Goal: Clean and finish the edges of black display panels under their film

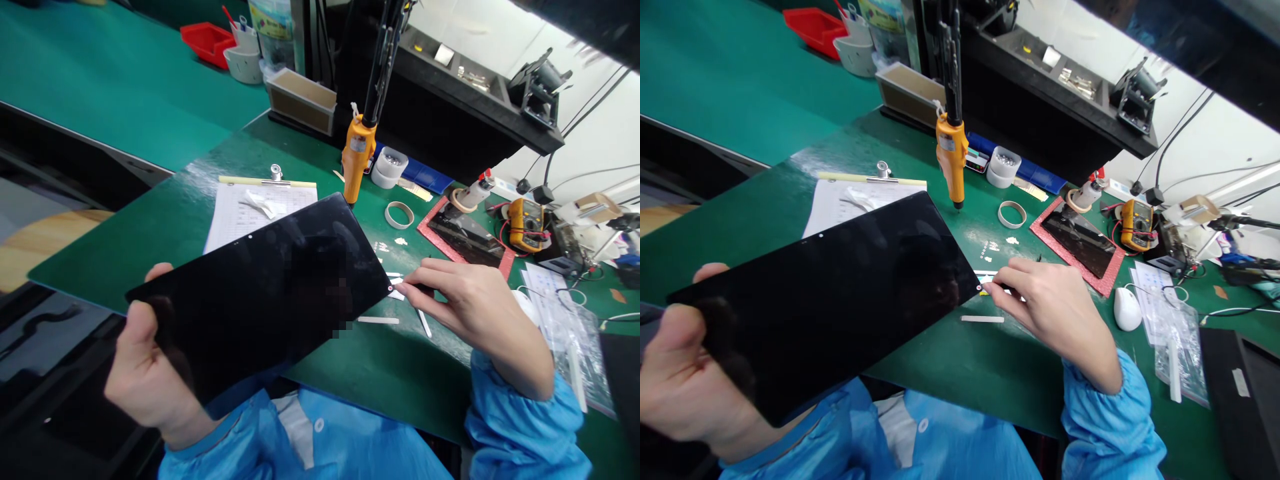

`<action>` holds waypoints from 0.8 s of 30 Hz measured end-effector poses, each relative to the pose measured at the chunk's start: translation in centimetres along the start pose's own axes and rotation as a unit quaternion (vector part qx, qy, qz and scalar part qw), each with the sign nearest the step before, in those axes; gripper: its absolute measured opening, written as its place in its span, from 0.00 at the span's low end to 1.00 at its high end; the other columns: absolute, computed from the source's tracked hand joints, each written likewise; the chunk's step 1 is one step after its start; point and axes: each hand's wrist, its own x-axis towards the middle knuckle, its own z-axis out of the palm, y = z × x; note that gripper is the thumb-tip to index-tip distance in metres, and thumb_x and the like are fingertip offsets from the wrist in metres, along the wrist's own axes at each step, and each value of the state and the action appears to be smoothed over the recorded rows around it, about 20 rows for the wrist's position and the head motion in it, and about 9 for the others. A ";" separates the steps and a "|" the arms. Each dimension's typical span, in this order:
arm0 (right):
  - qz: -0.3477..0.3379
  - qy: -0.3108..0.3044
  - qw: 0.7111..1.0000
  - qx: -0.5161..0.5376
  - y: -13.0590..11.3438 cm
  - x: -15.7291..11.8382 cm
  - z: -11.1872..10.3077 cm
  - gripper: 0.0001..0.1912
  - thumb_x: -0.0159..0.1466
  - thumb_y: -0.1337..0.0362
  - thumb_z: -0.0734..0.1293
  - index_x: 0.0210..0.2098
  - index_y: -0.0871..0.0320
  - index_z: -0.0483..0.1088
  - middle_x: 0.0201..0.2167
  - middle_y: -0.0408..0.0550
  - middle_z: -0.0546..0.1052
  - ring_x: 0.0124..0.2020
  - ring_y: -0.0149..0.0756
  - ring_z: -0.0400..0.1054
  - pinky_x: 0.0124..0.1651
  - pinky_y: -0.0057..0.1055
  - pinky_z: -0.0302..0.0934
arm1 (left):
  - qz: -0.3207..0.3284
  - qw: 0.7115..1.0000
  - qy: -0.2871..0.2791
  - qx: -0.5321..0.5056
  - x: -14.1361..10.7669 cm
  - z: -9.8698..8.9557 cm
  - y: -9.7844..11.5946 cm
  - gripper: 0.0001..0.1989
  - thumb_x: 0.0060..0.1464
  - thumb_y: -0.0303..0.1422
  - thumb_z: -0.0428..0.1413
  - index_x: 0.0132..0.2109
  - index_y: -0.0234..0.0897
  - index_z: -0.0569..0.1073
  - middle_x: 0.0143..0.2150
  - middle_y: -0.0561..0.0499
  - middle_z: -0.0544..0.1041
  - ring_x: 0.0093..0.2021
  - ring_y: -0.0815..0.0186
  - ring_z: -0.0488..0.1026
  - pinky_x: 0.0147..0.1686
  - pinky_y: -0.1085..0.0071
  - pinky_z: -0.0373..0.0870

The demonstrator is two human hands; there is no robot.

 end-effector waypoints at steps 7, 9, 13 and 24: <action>0.003 -0.011 1.000 0.022 0.3 0.1 -0.1 0.32 0.91 0.45 0.58 0.40 0.54 0.82 0.33 0.43 0.85 0.29 0.33 0.77 0.31 0.36 0.52 | -0.040 0.999 0.022 0.015 -0.3 0.5 0.4 0.12 0.63 0.34 0.59 0.38 0.41 0.89 0.38 0.60 0.93 0.64 0.56 0.87 0.76 0.63 0.76; 0.007 -0.007 1.000 0.028 0.4 0.3 0.1 0.32 0.91 0.45 0.59 0.38 0.53 0.81 0.32 0.43 0.84 0.28 0.33 0.75 0.31 0.35 0.52 | -0.044 0.998 0.038 0.005 -0.4 0.6 0.5 0.12 0.63 0.33 0.60 0.37 0.41 0.88 0.37 0.62 0.93 0.54 0.58 0.90 0.75 0.63 0.78; 0.002 0.009 0.999 0.046 0.7 0.9 0.9 0.31 0.89 0.46 0.63 0.33 0.54 0.76 0.28 0.41 0.81 0.24 0.31 0.70 0.30 0.33 0.53 | -0.058 0.998 0.022 0.009 -0.3 0.5 0.6 0.12 0.65 0.34 0.59 0.38 0.42 0.89 0.38 0.61 0.93 0.62 0.56 0.88 0.77 0.60 0.76; -0.068 0.124 0.983 0.116 1.2 2.2 2.0 0.21 0.81 0.62 0.74 0.30 0.53 0.71 0.24 0.37 0.74 0.23 0.28 0.62 0.29 0.29 0.52 | -0.165 0.983 0.068 0.050 -0.2 1.4 1.6 0.12 0.69 0.33 0.60 0.41 0.45 0.89 0.35 0.57 0.93 0.72 0.53 0.85 0.84 0.54 0.67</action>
